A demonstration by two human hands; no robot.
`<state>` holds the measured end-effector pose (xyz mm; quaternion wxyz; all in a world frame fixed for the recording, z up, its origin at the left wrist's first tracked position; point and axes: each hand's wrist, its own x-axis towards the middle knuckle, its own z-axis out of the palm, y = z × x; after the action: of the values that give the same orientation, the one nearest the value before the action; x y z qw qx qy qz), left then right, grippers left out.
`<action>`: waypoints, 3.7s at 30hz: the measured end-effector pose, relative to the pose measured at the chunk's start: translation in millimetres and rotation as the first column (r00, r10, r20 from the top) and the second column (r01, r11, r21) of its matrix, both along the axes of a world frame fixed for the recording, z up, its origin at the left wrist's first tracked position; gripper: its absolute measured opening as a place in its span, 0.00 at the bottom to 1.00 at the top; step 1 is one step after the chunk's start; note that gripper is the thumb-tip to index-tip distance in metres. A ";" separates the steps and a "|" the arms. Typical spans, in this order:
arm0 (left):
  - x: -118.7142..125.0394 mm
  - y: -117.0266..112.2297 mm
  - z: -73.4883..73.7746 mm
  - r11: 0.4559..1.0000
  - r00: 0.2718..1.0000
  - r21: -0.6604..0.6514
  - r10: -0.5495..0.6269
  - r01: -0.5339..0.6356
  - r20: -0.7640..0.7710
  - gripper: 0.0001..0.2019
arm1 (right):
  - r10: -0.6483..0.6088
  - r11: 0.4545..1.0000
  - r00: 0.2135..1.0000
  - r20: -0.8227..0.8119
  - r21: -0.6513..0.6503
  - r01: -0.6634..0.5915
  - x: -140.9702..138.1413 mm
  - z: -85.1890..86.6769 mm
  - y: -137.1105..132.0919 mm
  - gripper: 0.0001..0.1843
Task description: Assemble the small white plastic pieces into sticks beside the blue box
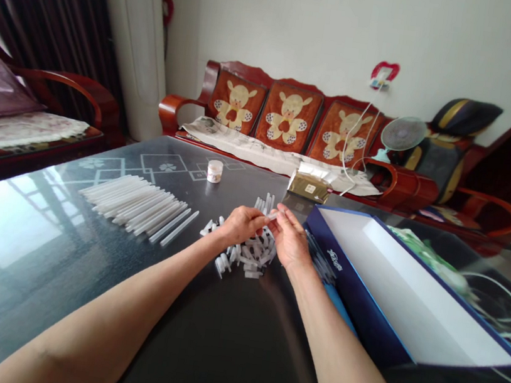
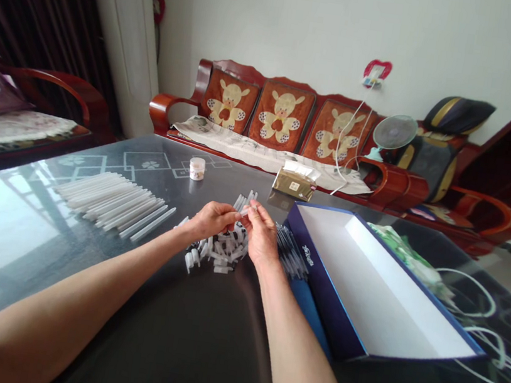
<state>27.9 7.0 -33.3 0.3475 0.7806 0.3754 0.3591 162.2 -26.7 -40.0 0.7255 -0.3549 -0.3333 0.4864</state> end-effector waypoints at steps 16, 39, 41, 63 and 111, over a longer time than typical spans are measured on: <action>7.9 -16.7 -11.7 0.697 0.836 0.701 0.470 -0.155 -0.282 0.07 | -0.230 0.954 0.969 -0.093 -0.216 0.205 -18.3 -0.6 -1.3 0.17; 4.2 -1.2 6.0 0.874 0.985 -0.478 -0.002 0.085 0.171 0.11 | -0.309 0.951 0.949 -0.066 0.004 0.310 23.3 3.8 0.4 0.15; 0.7 4.5 4.0 0.908 0.968 -0.418 0.087 0.020 0.235 0.11 | -0.392 0.919 0.904 0.169 0.031 0.393 30.2 0.4 0.7 0.16; -7.8 7.1 7.1 0.942 0.941 0.013 0.336 -0.336 -0.038 0.13 | -0.525 0.837 0.027 0.851 0.510 0.196 5.9 -35.3 -6.1 0.14; 41.5 100.8 10.9 0.952 0.619 0.108 0.271 -0.288 -0.738 0.11 | -0.479 0.853 0.001 0.878 0.466 0.235 3.5 -34.9 -4.7 0.13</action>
<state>69.4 107.8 -22.4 0.1119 0.7869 0.6045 0.0544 165.6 -31.4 -74.9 0.4459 -0.5872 -0.6668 -0.1085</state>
